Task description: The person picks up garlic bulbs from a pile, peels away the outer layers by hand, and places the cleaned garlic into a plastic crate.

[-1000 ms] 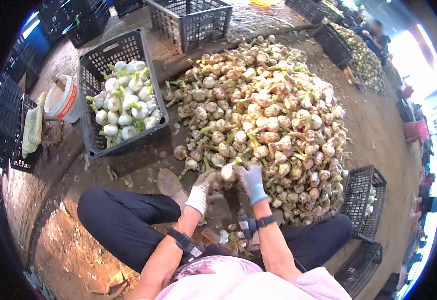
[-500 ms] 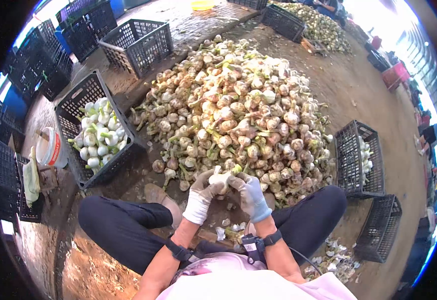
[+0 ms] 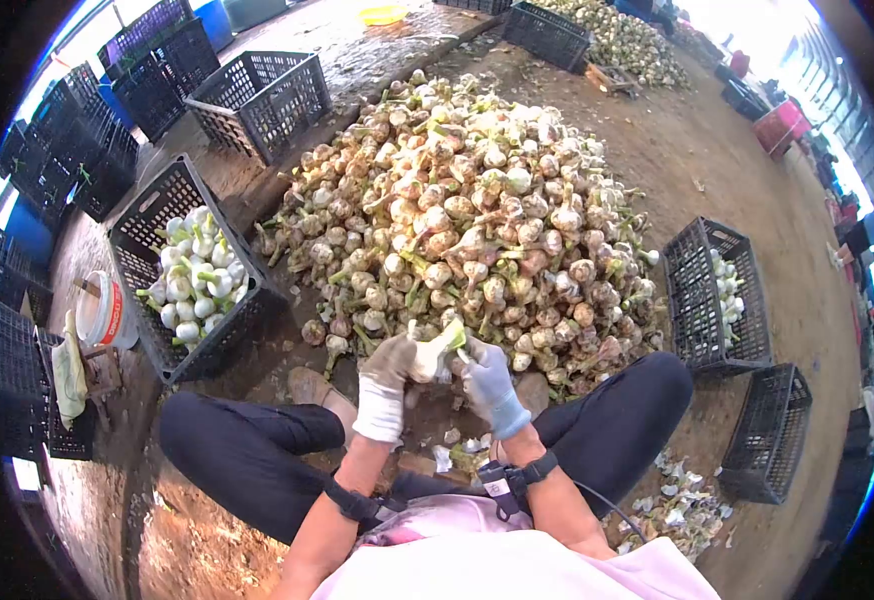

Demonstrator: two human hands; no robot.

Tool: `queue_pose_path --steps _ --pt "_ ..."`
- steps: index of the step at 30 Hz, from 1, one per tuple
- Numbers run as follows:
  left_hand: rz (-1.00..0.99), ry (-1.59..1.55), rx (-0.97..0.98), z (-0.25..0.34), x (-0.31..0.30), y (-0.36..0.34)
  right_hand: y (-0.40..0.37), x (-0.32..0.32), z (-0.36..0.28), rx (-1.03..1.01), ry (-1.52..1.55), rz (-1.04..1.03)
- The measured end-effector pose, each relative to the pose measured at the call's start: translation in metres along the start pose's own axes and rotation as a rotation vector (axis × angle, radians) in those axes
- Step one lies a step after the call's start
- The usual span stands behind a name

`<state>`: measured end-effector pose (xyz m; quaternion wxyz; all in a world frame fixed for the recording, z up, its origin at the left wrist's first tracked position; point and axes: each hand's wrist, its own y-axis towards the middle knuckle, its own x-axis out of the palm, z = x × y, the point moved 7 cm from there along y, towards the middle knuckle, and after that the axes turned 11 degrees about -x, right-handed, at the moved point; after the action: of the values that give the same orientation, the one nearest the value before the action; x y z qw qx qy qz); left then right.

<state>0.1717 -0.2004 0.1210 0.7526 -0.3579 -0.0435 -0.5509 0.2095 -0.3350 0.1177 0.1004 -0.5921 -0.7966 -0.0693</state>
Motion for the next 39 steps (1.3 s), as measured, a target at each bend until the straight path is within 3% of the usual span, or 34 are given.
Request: queue_pose_path --steps 1,2,3,4,5,7,9,10,11,12,13,14,15,16,17,18,19,20,21,23,24,26,27,29,30,31,33,34,35,36,37,38,39 --pt "0.003 -0.236 -0.202 -0.012 -0.005 0.001 0.001 0.002 -0.001 -0.070 -0.075 0.007" --pt "0.005 -0.242 -0.195 -0.010 -0.008 0.000 0.001 0.005 0.004 -0.051 0.008 0.031" --pt "-0.048 -0.237 -0.309 -0.016 -0.008 -0.001 0.004 0.004 0.008 -0.056 0.007 0.022" --pt "-0.099 -0.230 -0.425 -0.022 -0.007 -0.003 0.007 0.007 -0.001 -0.285 -0.420 -0.062" --pt "-0.098 -0.232 -0.420 -0.023 -0.011 0.000 0.005 0.018 -0.010 -0.512 -0.846 -0.142" --pt "-0.130 -0.217 -0.557 -0.039 -0.014 0.006 0.002 0.019 -0.008 -0.571 -0.860 -0.122" --pt "-0.233 -0.223 -0.601 -0.032 -0.006 0.001 0.001 0.017 0.005 0.040 0.169 0.002" --pt "-0.018 -0.142 -0.554 -0.029 -0.014 0.000 -0.005 0.021 0.001 0.192 0.317 -0.100" --pt "0.194 -0.053 -0.505 -0.024 -0.025 -0.004 -0.006 0.022 0.004 0.195 0.315 -0.104" --pt "0.006 -0.075 -0.468 -0.020 -0.013 -0.005 -0.008 0.023 0.010 0.234 0.283 -0.131" --pt "0.001 -0.075 -0.473 -0.029 -0.018 0.003 -0.012 0.023 0.014 0.273 0.250 -0.155" --pt "0.026 0.013 -0.321 -0.034 -0.030 0.022 -0.015 0.022 0.003 0.200 0.020 -0.210" --pt "0.052 0.102 -0.169 -0.037 -0.038 0.034 -0.014 0.018 0.007 0.205 0.019 -0.203" --pt "0.205 0.642 0.433 -0.008 -0.028 0.024 -0.008 0.017 -0.005 -0.110 -0.220 -0.289" --pt "0.075 0.405 0.424 0.010 -0.004 -0.004 -0.010 0.021 -0.018 -0.419 -0.456 -0.368" --pt "0.088 0.429 0.388 0.017 -0.001 -0.012 -0.011 0.031 -0.045 -0.767 -0.640 -0.417" --pt "0.100 0.457 0.348 0.020 -0.002 -0.011 0.001 0.017 -0.002 -0.227 -0.345 -0.415" --pt "-0.151 0.320 -0.103 -0.012 -0.022 0.032 -0.001 0.023 -0.010 -0.473 -0.703 -0.542" --pt "0.057 0.010 -0.397 -0.005 -0.013 -0.013 0.005 0.017 0.004 0.103 -0.050 -0.301" --pt "-0.247 -0.041 -0.554 -0.011 -0.011 -0.004 0.004 0.018 0.012 0.322 0.079 -0.274" --pt "-0.241 -0.041 -0.557 -0.024 -0.017 0.013 0.002 0.018 0.020 0.327 0.083 -0.276" --pt "0.132 0.223 -0.280 -0.023 -0.047 0.048 0.007 0.008 0.032 0.295 0.111 -0.088" --pt "0.133 0.224 -0.280 -0.025 -0.049 0.046 0.005 0.008 0.033 0.295 0.113 -0.088" --pt "0.024 0.455 0.122 -0.003 -0.033 0.036 0.003 0.004 0.029 0.222 -0.128 -0.116" --pt "-0.146 0.419 0.232 -0.011 -0.017 0.037 0.008 0.008 0.022 0.034 -0.414 -0.204" --pt "-0.009 0.835 0.218 -0.021 -0.022 0.037 0.006 0.008 0.023 0.042 -0.404 -0.209" --pt "-0.106 0.362 0.007 -0.019 -0.014 0.018 0.006 0.016 -0.013 -0.240 -0.792 -0.317" --pt "-0.087 0.268 -0.056 -0.023 -0.021 0.020 0.000 0.004 -0.005 0.134 -0.284 -0.205" --pt "-0.072 0.172 -0.114 -0.027 -0.027 0.025 -0.003 0.000 0.007 0.288 0.146 -0.116" --pt "-0.055 0.301 0.019 -0.024 -0.027 0.031 -0.005 -0.005 0.013 0.318 0.124 -0.097" --pt "0.015 0.612 0.280 -0.014 -0.023 0.030 -0.006 -0.009 0.019 0.346 0.103 -0.083" --pt "0.031 0.688 0.354 -0.007 -0.018 0.026 -0.004 -0.011 0.022 0.340 0.100 -0.088" --pt "0.049 0.764 0.426 -0.001 -0.015 0.022 0.005 -0.015 0.015 0.083 -0.259 -0.153"
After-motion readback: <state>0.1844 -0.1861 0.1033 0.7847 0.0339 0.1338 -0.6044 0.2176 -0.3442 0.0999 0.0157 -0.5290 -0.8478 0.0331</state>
